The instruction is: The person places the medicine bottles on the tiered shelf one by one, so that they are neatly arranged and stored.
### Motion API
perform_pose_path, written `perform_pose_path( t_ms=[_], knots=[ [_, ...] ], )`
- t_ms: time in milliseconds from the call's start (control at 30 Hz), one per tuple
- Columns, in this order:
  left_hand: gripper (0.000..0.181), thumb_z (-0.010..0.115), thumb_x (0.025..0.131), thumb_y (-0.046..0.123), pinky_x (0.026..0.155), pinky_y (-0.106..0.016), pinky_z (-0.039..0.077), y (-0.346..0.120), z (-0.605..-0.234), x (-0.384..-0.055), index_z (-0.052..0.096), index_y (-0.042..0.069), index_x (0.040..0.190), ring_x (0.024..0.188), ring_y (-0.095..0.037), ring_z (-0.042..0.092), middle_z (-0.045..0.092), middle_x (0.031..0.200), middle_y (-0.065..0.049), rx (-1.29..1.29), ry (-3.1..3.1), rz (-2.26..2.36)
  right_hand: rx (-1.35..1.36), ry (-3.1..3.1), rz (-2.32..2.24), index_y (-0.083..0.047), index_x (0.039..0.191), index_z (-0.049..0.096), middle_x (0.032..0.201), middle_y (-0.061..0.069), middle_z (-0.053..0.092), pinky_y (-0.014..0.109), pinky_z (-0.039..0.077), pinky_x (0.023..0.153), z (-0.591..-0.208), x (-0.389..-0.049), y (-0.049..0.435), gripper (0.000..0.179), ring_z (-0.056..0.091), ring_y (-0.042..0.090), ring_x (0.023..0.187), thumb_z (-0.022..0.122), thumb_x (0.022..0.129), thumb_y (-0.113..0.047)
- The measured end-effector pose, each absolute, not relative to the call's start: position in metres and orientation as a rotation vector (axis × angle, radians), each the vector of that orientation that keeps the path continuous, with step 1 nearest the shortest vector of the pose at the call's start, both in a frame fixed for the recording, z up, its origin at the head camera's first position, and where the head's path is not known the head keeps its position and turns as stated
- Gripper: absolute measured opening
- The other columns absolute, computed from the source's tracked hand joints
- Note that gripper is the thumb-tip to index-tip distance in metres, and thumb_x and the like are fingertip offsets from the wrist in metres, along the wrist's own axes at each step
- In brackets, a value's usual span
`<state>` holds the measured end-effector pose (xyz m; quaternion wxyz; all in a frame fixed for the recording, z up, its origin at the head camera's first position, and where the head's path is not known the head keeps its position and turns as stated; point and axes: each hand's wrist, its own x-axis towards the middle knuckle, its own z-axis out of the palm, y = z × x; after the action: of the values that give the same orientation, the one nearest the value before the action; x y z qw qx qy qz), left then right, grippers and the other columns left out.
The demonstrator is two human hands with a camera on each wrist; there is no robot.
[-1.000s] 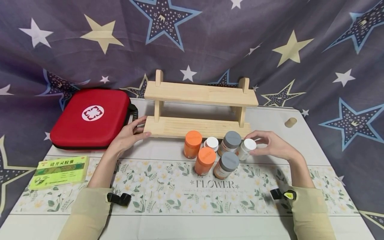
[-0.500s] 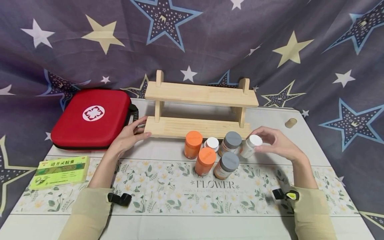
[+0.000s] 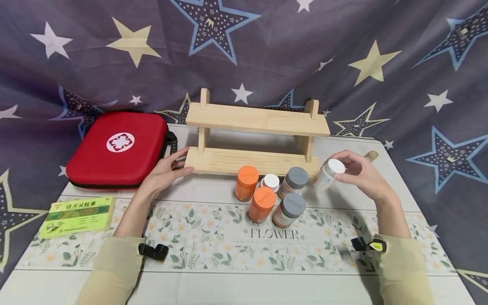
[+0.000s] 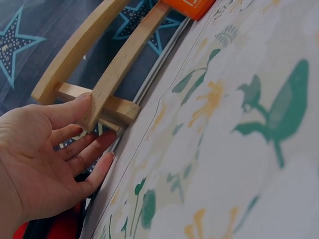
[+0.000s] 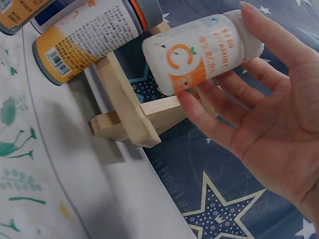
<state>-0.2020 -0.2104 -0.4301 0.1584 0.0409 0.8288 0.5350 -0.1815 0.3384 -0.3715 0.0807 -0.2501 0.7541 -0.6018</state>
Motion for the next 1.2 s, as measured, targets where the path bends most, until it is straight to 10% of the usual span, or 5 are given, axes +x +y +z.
perform_pose_path(
  t_ms=[333,1200],
  knots=[
    [0.084,0.069,0.099,0.022,0.103,-0.026,0.045,-0.209,-0.429,-0.2,0.019,0.025,0.166,0.141,-0.034,0.053,0.051,0.154,-0.023,0.127,2.348,1.547,-0.735,2.25,-1.898,-0.008,0.122,0.065,0.113,-0.006,0.07,0.019,0.054,0.084,-0.352,-0.195,0.327,0.041,0.067,0.004,0.097,0.056,0.091,0.018],
    [0.085,0.069,0.099,0.024,0.092,-0.012,0.044,-0.209,-0.43,-0.202,0.018,0.024,0.166,0.143,-0.033,0.051,0.032,0.168,-0.011,0.122,2.329,1.565,-0.72,2.295,-1.896,-0.009,0.116,0.068,0.107,-0.002,0.07,0.022,0.053,0.084,-0.295,-0.25,0.258,0.026,0.065,0.01,0.093,0.067,0.093,0.001]
  ],
)
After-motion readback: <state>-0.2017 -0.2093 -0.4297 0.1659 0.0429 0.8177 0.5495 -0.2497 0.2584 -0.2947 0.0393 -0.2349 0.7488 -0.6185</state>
